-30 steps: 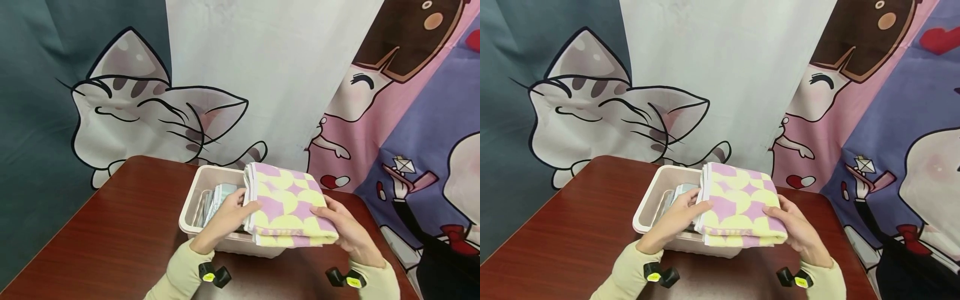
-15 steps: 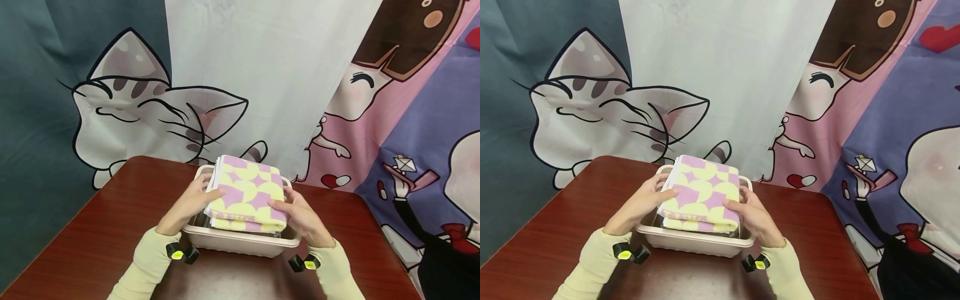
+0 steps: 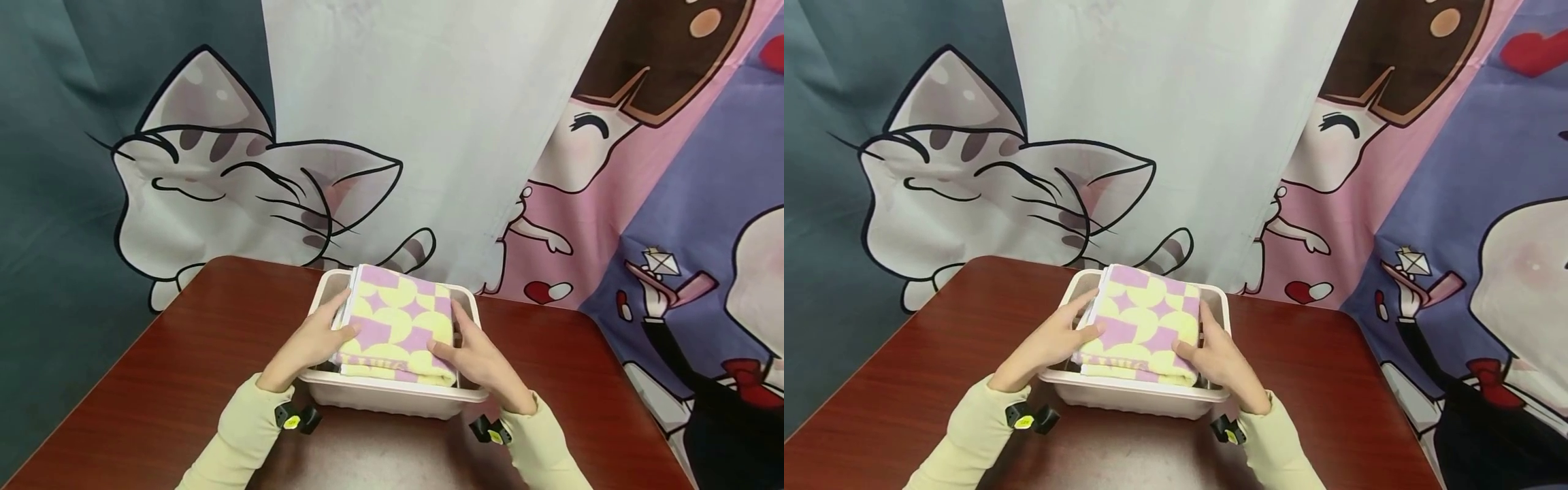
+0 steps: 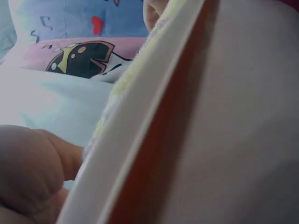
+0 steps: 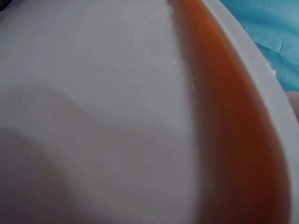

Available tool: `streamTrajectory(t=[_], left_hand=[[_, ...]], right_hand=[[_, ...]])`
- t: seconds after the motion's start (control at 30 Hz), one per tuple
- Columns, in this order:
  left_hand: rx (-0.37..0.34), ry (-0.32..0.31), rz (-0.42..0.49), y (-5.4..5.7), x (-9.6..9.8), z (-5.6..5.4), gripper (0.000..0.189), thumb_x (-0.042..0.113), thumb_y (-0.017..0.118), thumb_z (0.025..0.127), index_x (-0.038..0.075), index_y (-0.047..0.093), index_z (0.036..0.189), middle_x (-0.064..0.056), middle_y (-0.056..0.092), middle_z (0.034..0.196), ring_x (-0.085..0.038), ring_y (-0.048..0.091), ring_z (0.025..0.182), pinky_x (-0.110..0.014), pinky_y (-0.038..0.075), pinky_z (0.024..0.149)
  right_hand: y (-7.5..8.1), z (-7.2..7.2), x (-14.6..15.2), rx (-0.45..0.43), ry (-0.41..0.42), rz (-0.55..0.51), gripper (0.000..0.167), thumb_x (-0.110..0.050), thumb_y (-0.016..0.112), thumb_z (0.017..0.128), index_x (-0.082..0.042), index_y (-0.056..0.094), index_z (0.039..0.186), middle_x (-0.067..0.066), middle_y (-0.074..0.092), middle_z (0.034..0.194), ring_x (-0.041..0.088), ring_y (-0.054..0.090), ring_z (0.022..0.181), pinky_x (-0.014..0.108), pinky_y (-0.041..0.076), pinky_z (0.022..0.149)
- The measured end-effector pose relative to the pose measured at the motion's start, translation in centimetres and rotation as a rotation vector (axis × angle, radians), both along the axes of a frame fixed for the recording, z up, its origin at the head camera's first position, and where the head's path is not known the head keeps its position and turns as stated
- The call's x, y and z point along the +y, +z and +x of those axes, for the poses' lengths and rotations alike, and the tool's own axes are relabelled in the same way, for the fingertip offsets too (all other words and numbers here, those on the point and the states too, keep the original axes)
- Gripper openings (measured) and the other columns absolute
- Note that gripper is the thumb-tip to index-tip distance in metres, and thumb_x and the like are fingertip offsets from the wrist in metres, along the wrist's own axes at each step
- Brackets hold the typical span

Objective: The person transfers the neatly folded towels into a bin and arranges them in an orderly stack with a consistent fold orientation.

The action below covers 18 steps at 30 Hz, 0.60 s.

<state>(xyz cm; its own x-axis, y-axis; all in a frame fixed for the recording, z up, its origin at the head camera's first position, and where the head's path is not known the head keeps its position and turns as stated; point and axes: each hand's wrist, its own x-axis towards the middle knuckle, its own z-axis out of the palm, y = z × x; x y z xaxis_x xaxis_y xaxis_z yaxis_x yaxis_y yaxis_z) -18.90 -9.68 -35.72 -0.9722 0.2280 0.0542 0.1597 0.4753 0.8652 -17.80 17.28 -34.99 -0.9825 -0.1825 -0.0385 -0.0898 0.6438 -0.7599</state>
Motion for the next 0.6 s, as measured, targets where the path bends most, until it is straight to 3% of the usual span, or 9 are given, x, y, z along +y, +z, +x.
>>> streamTrajectory(t=[0.13,0.23,0.47,0.6], left_hand=[[0.038,-0.031,-0.162,0.0,0.4,0.0,0.057,0.014,0.058,0.088,0.003,0.036,0.139,-0.02,0.046,0.133,-0.03,0.042,0.123,-0.047,0.034,0.101],[0.077,-0.042,-0.233,-0.2,0.8,0.0,0.046,0.011,0.058,0.087,0.001,0.045,0.131,-0.02,0.053,0.123,-0.029,0.047,0.116,-0.045,0.038,0.097],[0.083,-0.022,-0.398,-0.3,1.4,0.3,0.037,0.01,0.059,0.086,-0.01,0.051,0.115,-0.021,0.054,0.111,-0.033,0.051,0.108,-0.044,0.041,0.092],[0.067,0.005,-0.411,-0.1,1.6,0.8,0.045,0.013,0.058,0.087,-0.012,0.046,0.122,-0.023,0.052,0.118,-0.034,0.047,0.113,-0.044,0.039,0.095]], right_hand=[[-0.2,-0.1,-0.3,0.076,0.03,0.15,0.081,-0.023,0.067,0.083,-0.004,0.02,0.146,0.017,0.032,0.144,0.028,0.039,0.125,0.047,0.03,0.104],[-0.2,-0.2,-0.6,0.11,0.038,0.202,0.078,-0.022,0.067,0.083,-0.003,0.023,0.144,0.02,0.036,0.141,0.028,0.039,0.125,0.047,0.031,0.103],[-0.2,0.2,-1.1,0.118,0.046,0.236,0.078,-0.027,0.065,0.084,-0.005,0.022,0.145,0.018,0.037,0.141,0.027,0.039,0.126,0.045,0.033,0.102],[-0.2,0.7,-0.7,0.118,0.029,0.214,0.074,-0.027,0.065,0.084,-0.008,0.027,0.144,0.015,0.043,0.137,0.025,0.047,0.116,0.043,0.038,0.097]])
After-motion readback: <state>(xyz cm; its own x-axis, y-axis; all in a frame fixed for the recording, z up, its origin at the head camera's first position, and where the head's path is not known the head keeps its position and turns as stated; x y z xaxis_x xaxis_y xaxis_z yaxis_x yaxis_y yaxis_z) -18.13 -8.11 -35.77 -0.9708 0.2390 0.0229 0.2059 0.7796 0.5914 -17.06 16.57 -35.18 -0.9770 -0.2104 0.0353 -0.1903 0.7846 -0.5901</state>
